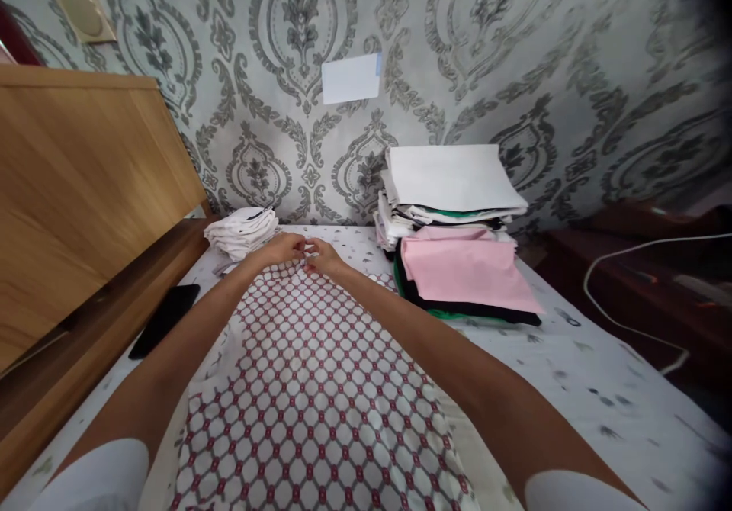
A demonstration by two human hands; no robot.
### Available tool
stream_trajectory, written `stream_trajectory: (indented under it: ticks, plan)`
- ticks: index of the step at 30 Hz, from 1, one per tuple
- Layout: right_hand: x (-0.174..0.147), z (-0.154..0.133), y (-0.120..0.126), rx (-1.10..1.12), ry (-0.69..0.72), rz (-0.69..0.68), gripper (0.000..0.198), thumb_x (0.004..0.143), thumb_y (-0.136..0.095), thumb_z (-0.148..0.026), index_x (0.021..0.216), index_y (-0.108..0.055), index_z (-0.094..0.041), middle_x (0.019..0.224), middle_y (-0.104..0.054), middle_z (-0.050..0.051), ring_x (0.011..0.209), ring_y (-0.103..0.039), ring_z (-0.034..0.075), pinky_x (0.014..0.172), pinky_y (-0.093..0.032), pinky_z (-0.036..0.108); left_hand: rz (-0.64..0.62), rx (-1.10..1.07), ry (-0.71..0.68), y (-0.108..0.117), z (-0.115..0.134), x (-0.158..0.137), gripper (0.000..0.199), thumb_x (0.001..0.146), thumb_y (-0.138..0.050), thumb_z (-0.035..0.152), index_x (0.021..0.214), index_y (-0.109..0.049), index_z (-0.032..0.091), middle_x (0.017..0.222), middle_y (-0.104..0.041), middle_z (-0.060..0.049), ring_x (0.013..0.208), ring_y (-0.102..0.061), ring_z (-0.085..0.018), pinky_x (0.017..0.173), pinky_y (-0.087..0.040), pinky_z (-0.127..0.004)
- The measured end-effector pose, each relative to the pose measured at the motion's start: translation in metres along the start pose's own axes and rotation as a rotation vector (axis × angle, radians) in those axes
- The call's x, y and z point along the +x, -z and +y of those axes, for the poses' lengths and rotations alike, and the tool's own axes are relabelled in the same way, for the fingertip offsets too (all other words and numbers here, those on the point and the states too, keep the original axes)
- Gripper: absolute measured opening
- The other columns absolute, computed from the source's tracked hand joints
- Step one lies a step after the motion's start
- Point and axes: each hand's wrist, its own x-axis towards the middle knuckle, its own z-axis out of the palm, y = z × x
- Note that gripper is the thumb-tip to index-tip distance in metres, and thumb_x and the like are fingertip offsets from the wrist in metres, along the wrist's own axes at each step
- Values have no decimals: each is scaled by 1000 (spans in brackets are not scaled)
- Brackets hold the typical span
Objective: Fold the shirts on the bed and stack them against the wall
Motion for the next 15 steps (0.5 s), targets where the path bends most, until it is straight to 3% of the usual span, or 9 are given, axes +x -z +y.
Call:
stream_trajectory:
  ticks: [7, 11, 15]
  plan:
    - [-4, -7, 9, -7, 88, -15, 22, 75, -49, -1, 84, -62, -17, 59, -58, -4, 54, -61, 12, 56, -51, 22, -76, 33, -44, 23, -10, -19, 21, 71, -57, 16, 90, -67, 20, 86, -70, -3, 79, -61, -20, 68, -40, -25]
    - [-17, -9, 15, -53, 206, -1, 17, 71, -53, -6, 80, -61, -19, 62, -59, -5, 61, -60, 13, 61, -48, 22, -48, 35, -42, 42, -17, -34, 35, 72, -54, 14, 104, -64, 21, 90, -68, -3, 82, -60, -20, 66, -38, -25]
    - [-28, -12, 18, -100, 306, 22, 11, 71, -53, -10, 74, -58, -20, 66, -58, -4, 66, -58, 13, 64, -46, 23, -81, -107, -114, 60, -18, -51, 45, 73, -53, 16, 118, -60, 23, 87, -67, 2, 80, -59, -17, 68, -39, -22]
